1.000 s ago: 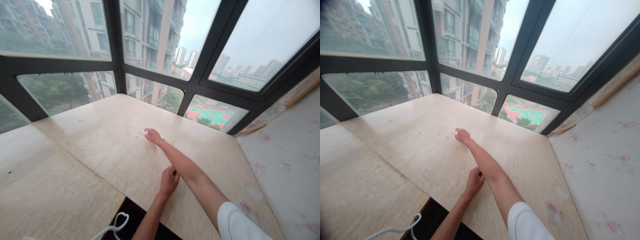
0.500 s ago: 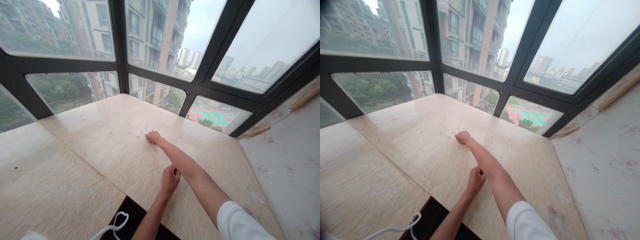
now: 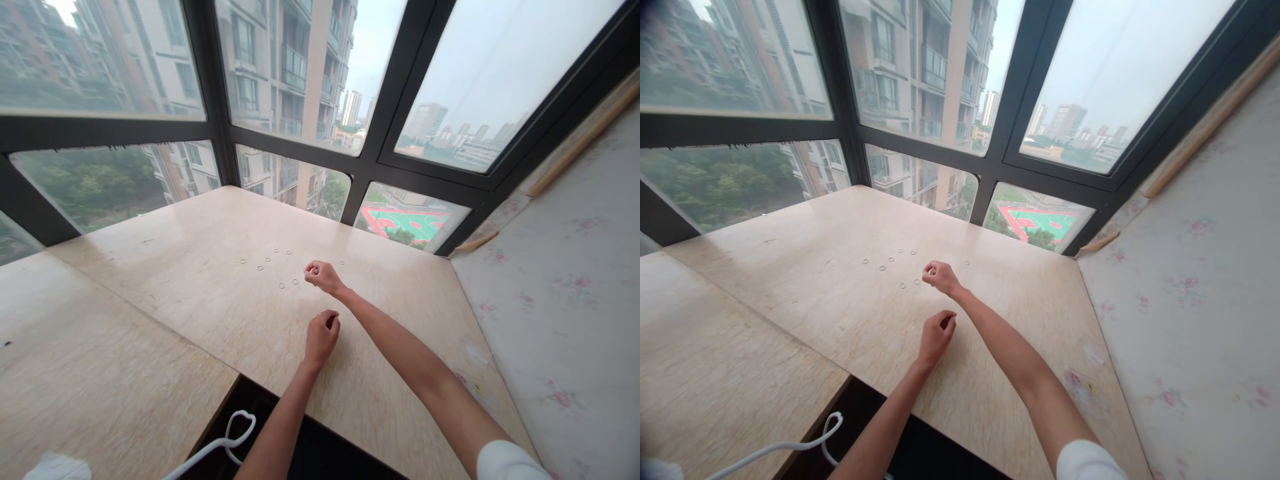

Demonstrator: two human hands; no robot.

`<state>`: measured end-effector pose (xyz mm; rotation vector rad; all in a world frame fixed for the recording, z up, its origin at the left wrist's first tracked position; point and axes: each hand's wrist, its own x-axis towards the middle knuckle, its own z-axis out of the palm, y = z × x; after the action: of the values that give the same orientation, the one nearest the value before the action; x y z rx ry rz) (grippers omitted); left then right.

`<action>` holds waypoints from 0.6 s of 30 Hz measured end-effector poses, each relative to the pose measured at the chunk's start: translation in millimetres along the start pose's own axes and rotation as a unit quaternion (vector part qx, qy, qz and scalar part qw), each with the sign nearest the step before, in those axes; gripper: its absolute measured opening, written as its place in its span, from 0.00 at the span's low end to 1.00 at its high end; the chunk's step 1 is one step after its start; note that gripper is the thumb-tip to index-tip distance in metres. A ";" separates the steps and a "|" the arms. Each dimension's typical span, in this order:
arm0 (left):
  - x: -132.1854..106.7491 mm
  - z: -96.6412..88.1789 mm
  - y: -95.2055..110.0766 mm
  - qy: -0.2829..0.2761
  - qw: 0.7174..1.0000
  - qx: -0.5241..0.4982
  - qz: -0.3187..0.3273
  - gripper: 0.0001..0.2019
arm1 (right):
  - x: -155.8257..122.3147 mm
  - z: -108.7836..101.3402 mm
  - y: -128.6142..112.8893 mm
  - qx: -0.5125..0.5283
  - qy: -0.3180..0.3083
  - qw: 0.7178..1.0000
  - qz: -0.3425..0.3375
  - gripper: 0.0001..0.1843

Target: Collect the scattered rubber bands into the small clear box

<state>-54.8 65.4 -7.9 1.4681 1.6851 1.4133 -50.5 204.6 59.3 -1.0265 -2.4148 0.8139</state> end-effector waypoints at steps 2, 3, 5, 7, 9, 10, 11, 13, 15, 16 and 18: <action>0.4 0.6 -0.8 -0.003 1.000 0.008 0.001 0.10 | -20.2 -8.1 2.8 0.080 0.014 0.997 0.015 0.08; 0.5 1.1 -1.3 -0.005 1.000 0.015 0.002 0.10 | -30.9 -12.0 3.6 0.117 0.020 0.993 0.021 0.09; 0.5 2.2 -2.3 -0.007 1.000 0.027 0.004 0.10 | -52.6 -19.9 3.9 0.182 0.032 0.982 0.033 0.09; 0.6 3.1 -3.0 -0.006 0.999 0.032 0.007 0.10 | -74.5 -28.6 2.5 0.237 0.043 0.970 0.045 0.09; 0.9 3.5 -3.5 -0.002 0.999 0.034 0.012 0.10 | -96.2 -38.2 0.0 0.282 0.050 0.957 0.057 0.08; 1.2 3.6 -3.7 0.001 0.999 0.035 0.014 0.10 | -106.9 -43.5 -1.4 0.300 0.051 0.950 0.063 0.07; 1.5 3.7 -3.9 0.004 0.999 0.036 0.016 0.09 | -117.4 -48.9 -2.9 0.315 0.053 0.945 0.067 0.07; 2.1 3.9 -4.5 0.008 0.999 0.035 0.021 0.09 | -137.9 -60.4 -5.1 0.347 0.062 0.933 0.074 0.06; 2.6 4.3 -5.3 0.011 0.999 0.032 0.022 0.09 | -157.5 -71.8 -5.9 0.384 0.084 0.916 0.080 0.06; 2.9 4.5 -5.6 0.011 0.999 0.030 0.020 0.09 | -166.9 -77.1 -5.4 0.400 0.098 0.907 0.085 0.07; 3.5 5.0 -6.0 0.013 0.999 0.032 0.015 0.09 | -185.4 -86.2 -2.9 0.420 0.124 0.894 0.097 0.08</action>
<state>-54.1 71.2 -14.2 1.5224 1.7446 1.4119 116.9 95.5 103.1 -0.9190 -1.4833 1.4994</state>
